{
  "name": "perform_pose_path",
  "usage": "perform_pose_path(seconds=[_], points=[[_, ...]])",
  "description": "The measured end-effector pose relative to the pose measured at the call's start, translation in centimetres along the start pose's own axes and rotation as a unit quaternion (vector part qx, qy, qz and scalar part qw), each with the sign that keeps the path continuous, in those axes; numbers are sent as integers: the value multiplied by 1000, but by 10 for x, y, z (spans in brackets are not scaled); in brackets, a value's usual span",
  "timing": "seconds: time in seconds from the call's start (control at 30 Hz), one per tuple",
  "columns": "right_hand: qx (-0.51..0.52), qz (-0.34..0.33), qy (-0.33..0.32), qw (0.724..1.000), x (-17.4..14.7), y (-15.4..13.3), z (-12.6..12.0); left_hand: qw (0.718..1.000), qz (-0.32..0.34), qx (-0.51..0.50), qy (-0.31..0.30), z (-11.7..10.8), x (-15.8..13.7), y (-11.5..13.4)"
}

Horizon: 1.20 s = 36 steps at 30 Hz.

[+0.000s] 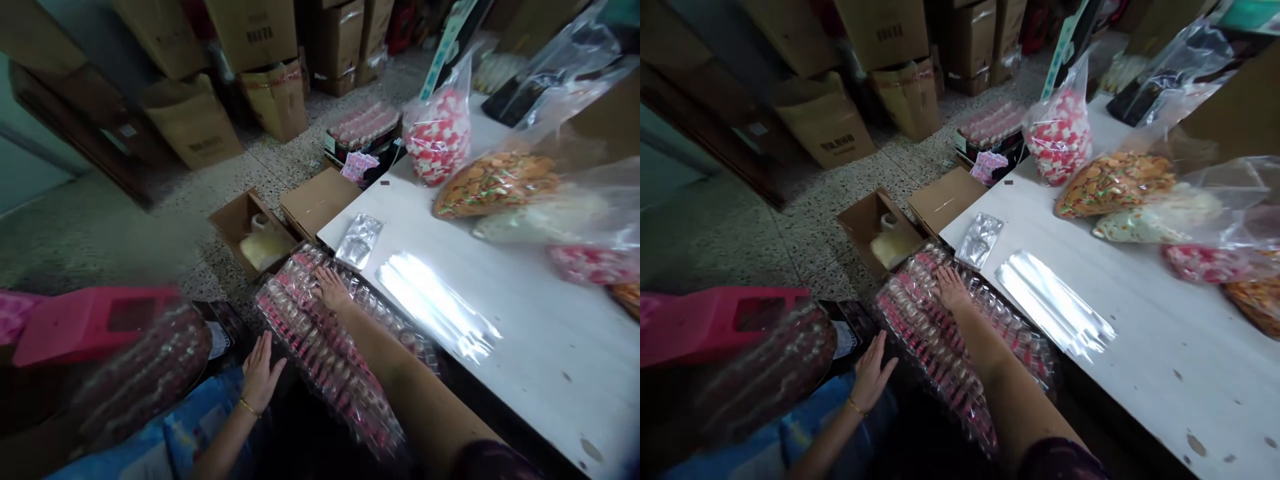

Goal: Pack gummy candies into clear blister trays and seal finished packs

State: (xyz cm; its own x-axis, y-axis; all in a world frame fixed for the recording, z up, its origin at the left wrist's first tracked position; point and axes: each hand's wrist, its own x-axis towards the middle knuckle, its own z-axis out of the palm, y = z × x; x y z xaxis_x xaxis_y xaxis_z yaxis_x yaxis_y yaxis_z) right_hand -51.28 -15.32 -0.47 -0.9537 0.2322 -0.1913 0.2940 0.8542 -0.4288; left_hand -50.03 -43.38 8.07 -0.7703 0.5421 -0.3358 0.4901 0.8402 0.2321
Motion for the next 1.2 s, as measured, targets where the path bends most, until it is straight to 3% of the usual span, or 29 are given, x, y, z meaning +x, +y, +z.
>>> perform_pose_path(seconds=[0.13,0.23,0.33,0.4,0.47,0.53,0.6,0.73,0.8,0.83,0.87,0.93,1.03,1.1,1.13,1.2], points=[[-17,19,-23,999,-9,-2,3,999,20,-20,19,0,8,-37],[-27,10,-13,1000,-15,-2,-20,998,46,-34,34,3,8,-59],[-76,2,52,996,-11,8,-49,996,56,-46,48,5,7,-77],[-122,1,57,991,0,22,-64,996,57,-53,51,6,6,-83],[-150,11,13,988,12,42,-74,995,59,-60,47,4,3,-84],[-155,50,-25,986,21,62,-82,995,60,-65,39,4,-2,-81],[-148,92,-16,984,20,80,-89,996,54,-65,28,3,-7,-77],[-104,32,106,988,-26,92,-106,997,42,-64,19,-2,-6,-67],[-39,22,168,985,-75,88,-104,997,23,-67,37,-15,7,-60],[3,59,203,977,-106,85,-99,997,4,-65,50,-24,17,-56],[44,129,249,959,-139,83,-91,996,-16,-61,58,-34,28,-52],[108,306,312,893,-208,80,-65,996,-37,-57,54,-58,57,-44],[186,534,306,766,-290,76,-21,994,-74,-44,69,-88,108,-35],[284,585,246,719,-317,70,4,994,-79,-34,66,-99,145,-30],[317,588,227,709,-323,67,13,995,-77,-28,58,-101,164,-28],[328,572,221,719,-326,61,25,999,-51,-1,14,-98,202,-23]])
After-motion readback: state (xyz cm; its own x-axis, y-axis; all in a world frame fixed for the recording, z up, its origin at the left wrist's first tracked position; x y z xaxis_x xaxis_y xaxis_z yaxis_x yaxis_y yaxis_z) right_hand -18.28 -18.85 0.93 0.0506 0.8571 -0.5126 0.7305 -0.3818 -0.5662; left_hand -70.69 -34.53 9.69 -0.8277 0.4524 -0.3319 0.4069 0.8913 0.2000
